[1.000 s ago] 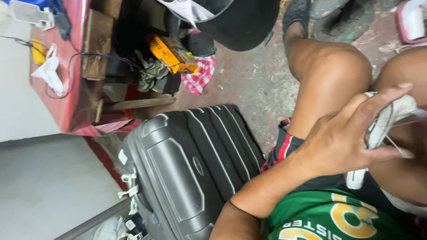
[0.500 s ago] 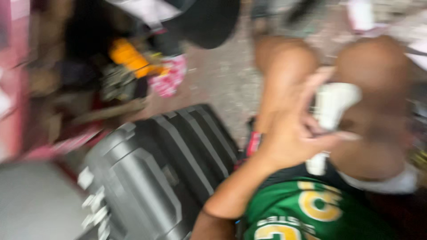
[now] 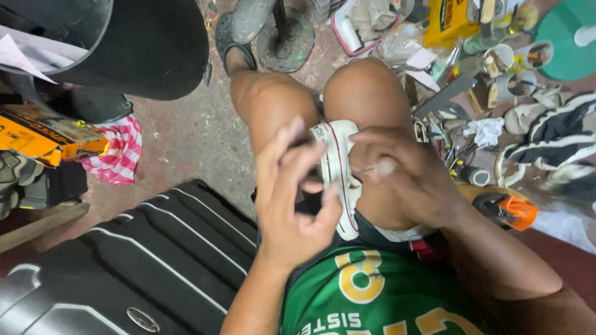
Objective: The person sits on the floor and sews the sole of a white sneaker using a needle and white thread. They repeatedly push the needle through the shoe's sole and pull the thread tight to secure the stitching.
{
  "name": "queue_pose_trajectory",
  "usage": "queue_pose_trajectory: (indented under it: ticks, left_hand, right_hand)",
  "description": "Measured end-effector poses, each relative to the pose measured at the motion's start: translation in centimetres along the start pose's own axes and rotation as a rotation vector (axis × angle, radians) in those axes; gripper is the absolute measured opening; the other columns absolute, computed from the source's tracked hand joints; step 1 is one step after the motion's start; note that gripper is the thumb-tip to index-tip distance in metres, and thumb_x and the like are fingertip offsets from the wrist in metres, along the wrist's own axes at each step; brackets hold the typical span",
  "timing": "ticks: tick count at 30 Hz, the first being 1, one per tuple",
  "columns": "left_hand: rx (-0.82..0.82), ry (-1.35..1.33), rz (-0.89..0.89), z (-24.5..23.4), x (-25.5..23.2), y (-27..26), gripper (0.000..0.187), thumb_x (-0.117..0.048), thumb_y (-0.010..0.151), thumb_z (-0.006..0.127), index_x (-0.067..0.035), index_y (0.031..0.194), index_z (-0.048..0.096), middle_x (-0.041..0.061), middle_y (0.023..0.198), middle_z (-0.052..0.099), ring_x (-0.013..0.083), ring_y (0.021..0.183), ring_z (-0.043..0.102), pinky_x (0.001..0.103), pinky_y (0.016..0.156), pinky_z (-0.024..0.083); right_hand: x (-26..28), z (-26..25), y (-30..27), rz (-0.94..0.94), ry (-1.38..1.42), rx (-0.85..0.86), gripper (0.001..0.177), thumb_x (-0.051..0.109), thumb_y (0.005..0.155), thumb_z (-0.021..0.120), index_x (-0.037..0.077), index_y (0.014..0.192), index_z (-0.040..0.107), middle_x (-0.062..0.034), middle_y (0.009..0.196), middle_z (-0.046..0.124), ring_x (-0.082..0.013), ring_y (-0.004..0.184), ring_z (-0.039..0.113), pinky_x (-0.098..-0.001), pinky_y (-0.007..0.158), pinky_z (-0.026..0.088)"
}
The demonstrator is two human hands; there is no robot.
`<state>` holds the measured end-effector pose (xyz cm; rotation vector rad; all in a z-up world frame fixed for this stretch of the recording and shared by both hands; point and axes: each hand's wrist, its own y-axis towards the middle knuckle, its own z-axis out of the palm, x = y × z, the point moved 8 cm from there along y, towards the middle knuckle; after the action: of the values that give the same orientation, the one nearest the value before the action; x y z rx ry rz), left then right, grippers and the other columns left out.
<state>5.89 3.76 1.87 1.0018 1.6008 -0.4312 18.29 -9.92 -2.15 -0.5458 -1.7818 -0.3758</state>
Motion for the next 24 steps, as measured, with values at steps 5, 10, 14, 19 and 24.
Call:
queue_pose_trajectory:
  ticks: [5, 10, 14, 19, 24]
  left_hand:
    - [0.078, -0.088, 0.271, 3.2, -4.7, -3.9, 0.029, -0.003, 0.091, 0.064, -0.011, 0.119, 0.068, 0.007, 0.129, 0.062, 0.0213, 0.098, 0.071, 0.027, 0.076, 0.061]
    - [0.210, -0.174, 0.221, 8.0, -5.9, -4.9, 0.026, -0.005, 0.092, 0.065, -0.012, 0.117, 0.068, 0.007, 0.123, 0.063, 0.0206, 0.095, 0.071, 0.027, 0.076, 0.061]
    - [0.355, -0.217, 0.204, 11.1, -5.8, -4.7, 0.024, -0.006, 0.092, 0.066, -0.012, 0.115, 0.068, 0.006, 0.119, 0.063, 0.0201, 0.093, 0.070, 0.027, 0.076, 0.060]
    - [0.493, -0.258, 0.115, 13.6, -5.2, -7.1, 0.021, -0.007, 0.092, 0.067, -0.012, 0.112, 0.069, 0.005, 0.113, 0.064, 0.0194, 0.091, 0.070, 0.028, 0.077, 0.059]
    - [0.509, -0.232, 0.118, 15.4, -3.4, -5.8, 0.018, -0.008, 0.092, 0.068, -0.013, 0.110, 0.069, 0.005, 0.107, 0.064, 0.0187, 0.088, 0.069, 0.028, 0.077, 0.059]
  right_hand:
    - [-0.3, 2.1, 0.9, 0.052, 0.132, 0.060, 0.059, 0.016, 0.091, 0.079, 0.009, 0.144, 0.054, 0.0017, 0.091, 0.046, -0.0058, 0.080, 0.042, -0.0251, 0.074, 0.039]
    - [-0.8, 4.2, 3.9, 0.128, -0.276, -0.042, 0.050, 0.015, 0.078, 0.090, 0.010, 0.123, 0.070, -0.0003, 0.067, 0.040, -0.0055, 0.056, 0.029, -0.0231, 0.051, 0.026]
    - [0.3, 4.3, 4.1, 0.036, -0.206, -0.059, 0.046, 0.012, 0.078, 0.086, 0.009, 0.121, 0.070, 0.0012, 0.095, 0.066, -0.0067, 0.058, 0.034, -0.0238, 0.051, 0.033]
    - [0.0, 4.6, 3.3, 0.072, -0.319, -0.054, 0.050, 0.019, 0.075, 0.088, 0.012, 0.121, 0.069, -0.0021, 0.107, 0.071, -0.0096, 0.058, 0.051, -0.0264, 0.056, 0.047]
    - [1.9, 4.1, 4.5, -0.048, -0.256, -0.076, 0.042, 0.014, 0.078, 0.083, 0.011, 0.118, 0.068, -0.0038, 0.113, 0.072, -0.0107, 0.077, 0.061, -0.0253, 0.063, 0.053]
